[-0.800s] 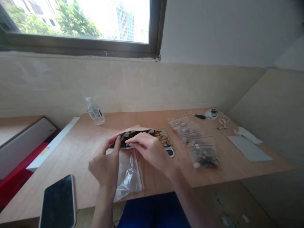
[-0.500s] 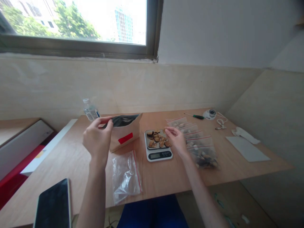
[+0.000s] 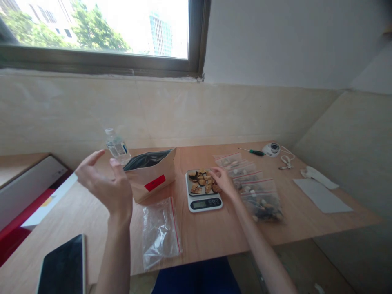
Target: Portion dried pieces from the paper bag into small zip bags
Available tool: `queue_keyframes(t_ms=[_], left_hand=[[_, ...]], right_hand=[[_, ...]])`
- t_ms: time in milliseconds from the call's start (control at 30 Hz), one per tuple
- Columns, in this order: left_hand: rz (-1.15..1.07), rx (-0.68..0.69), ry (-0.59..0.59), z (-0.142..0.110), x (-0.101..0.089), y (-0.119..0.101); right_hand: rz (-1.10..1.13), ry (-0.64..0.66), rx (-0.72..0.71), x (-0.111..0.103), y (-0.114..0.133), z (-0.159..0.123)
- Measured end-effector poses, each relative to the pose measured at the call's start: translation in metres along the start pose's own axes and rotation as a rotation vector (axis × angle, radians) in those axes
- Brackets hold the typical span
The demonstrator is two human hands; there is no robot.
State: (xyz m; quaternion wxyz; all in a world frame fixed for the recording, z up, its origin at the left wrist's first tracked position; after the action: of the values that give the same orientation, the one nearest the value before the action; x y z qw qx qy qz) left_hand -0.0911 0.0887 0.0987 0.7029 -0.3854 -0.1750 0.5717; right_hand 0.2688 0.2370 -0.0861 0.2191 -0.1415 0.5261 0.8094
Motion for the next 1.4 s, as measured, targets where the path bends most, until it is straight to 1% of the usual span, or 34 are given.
queue_keyframes(t_ms=[33,133,233,267,300,333,400,467,533,600,667,767,867,967,1067,1133,1200,1267,1333,1400], left_hand=[[-0.022,0.004,-0.022,-0.009,-0.007,-0.004],[-0.057,0.010,-0.027,-0.038,-0.019,-0.010],[-0.101,0.005,-0.084,-0.066,-0.032,-0.006],[-0.111,-0.003,-0.084,-0.075,-0.034,-0.002],[-0.111,-0.008,-0.061,-0.083,-0.034,0.003],[-0.106,-0.010,-0.009,-0.090,-0.031,0.008],[-0.095,0.020,0.146,-0.103,-0.019,0.017],[-0.090,0.057,0.287,-0.113,-0.010,0.024],[-0.083,0.067,0.378,-0.119,-0.005,0.032],[-0.074,0.055,0.420,-0.120,-0.003,0.038],[-0.071,0.043,0.435,-0.118,-0.002,0.040],[-0.074,0.039,0.446,-0.112,0.005,0.040],[-0.084,0.017,0.439,-0.099,0.018,0.042],[-0.080,-0.045,0.440,-0.085,0.031,0.049],[-0.091,-0.088,0.450,-0.079,0.038,0.052],[-0.094,-0.092,0.454,-0.081,0.037,0.052],[-0.097,-0.085,0.462,-0.087,0.035,0.051],[-0.107,-0.071,0.469,-0.094,0.032,0.050],[-0.124,-0.066,0.471,-0.099,0.029,0.050],[-0.139,-0.074,0.468,-0.102,0.026,0.050]], right_hand=[[-0.027,-0.011,-0.014,-0.005,0.004,-0.008],[-0.149,-0.006,-0.053,-0.014,0.016,-0.038],[-0.271,0.001,-0.052,-0.015,0.023,-0.061],[-0.295,-0.008,-0.051,-0.015,0.025,-0.065],[-0.308,-0.022,-0.055,-0.015,0.028,-0.067],[-0.306,-0.036,-0.063,-0.014,0.032,-0.067],[-0.272,-0.051,-0.073,-0.013,0.038,-0.065],[-0.224,-0.054,-0.049,-0.014,0.040,-0.063],[-0.193,-0.078,-0.032,-0.019,0.041,-0.065],[-0.186,-0.136,-0.043,-0.027,0.044,-0.073],[-0.182,-0.205,-0.045,-0.035,0.045,-0.086],[-0.114,-0.272,-0.013,-0.036,0.044,-0.110],[-0.019,-0.246,-0.032,-0.027,0.052,-0.129],[0.009,-0.197,-0.038,-0.017,0.063,-0.143],[0.073,-0.128,-0.005,0.001,0.072,-0.155],[0.139,-0.040,0.005,0.022,0.081,-0.162],[0.185,0.064,-0.005,0.045,0.093,-0.170],[0.216,0.163,-0.023,0.064,0.105,-0.177],[0.249,0.234,-0.030,0.075,0.113,-0.183],[0.272,0.262,-0.030,0.076,0.117,-0.187]])
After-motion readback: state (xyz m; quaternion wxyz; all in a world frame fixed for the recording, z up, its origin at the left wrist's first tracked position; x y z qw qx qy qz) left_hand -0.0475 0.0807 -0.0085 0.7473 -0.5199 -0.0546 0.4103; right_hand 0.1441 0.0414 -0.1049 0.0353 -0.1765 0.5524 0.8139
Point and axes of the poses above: each hand's wrist, its own z-axis towards the middle knuckle, its own x-axis out of the palm, y = z × x, the point moved 10 cm from there along z, towards the middle knuckle, and after that the axes turned 10 degrees about -x, right-handed, at the moved point
